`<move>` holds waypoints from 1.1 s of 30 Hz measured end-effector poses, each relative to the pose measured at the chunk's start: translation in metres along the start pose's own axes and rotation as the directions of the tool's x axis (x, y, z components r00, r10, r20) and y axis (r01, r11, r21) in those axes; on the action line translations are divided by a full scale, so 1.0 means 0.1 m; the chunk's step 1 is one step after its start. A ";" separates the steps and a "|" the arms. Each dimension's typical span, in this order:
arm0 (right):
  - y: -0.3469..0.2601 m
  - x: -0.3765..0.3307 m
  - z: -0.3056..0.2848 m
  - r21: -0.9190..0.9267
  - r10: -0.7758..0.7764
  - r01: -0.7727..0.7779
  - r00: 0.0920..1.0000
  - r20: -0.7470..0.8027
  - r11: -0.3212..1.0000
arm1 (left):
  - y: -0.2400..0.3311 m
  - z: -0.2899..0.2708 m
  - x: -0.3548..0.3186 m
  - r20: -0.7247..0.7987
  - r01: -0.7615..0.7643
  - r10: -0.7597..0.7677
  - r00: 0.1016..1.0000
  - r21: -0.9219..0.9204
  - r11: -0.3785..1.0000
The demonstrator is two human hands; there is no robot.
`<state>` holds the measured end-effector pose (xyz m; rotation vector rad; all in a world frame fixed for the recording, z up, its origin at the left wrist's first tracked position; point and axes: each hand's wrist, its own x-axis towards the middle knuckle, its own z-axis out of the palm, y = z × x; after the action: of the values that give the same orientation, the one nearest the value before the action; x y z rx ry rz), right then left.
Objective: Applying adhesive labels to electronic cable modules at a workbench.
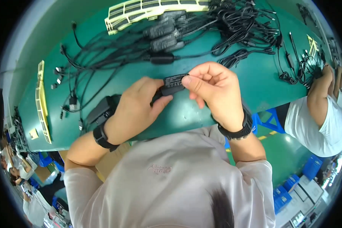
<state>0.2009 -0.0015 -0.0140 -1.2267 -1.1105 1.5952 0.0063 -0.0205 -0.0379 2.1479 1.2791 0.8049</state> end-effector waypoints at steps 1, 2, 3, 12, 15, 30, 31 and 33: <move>0.02 0.00 0.01 -0.049 0.032 -0.033 0.999 -0.024 0.998 | -0.01 0.03 -0.05 0.002 0.026 -0.026 1.000 -0.025 0.999; 0.05 0.00 0.01 -0.096 0.064 -0.068 0.997 -0.049 0.993 | -0.01 0.04 -0.08 -0.005 0.034 -0.034 0.999 -0.005 0.999; 0.05 0.03 0.01 -0.143 0.084 -0.095 0.993 -0.081 0.985 | -0.04 0.02 -0.03 -0.011 0.030 -0.030 1.000 0.017 0.999; 0.11 0.17 0.04 -0.221 0.175 -0.180 0.984 -0.040 0.959 | -0.13 0.02 0.03 0.025 0.183 -0.181 0.983 -0.114 0.977; 0.10 0.19 0.08 -0.291 0.193 -0.193 0.981 -0.029 0.937 | -0.15 0.03 0.02 0.011 0.165 -0.165 0.986 -0.112 0.980; 0.13 0.18 0.08 -0.293 0.177 -0.174 0.984 -0.015 0.940 | -0.16 0.03 -0.01 -0.006 0.133 -0.134 0.991 -0.077 0.988; 0.13 0.17 0.08 -0.296 0.175 -0.173 0.984 -0.021 0.939 | -0.15 0.04 -0.01 -0.006 0.134 -0.135 0.991 -0.072 0.988; 0.14 0.17 0.08 -0.284 0.173 -0.173 0.985 -0.026 0.943 | -0.15 0.04 -0.01 -0.003 0.137 -0.137 0.991 -0.067 0.988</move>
<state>0.1886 0.0096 -0.0304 -1.5506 -1.2960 1.6016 -0.0005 -0.0154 -0.0514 1.9826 1.3674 0.7885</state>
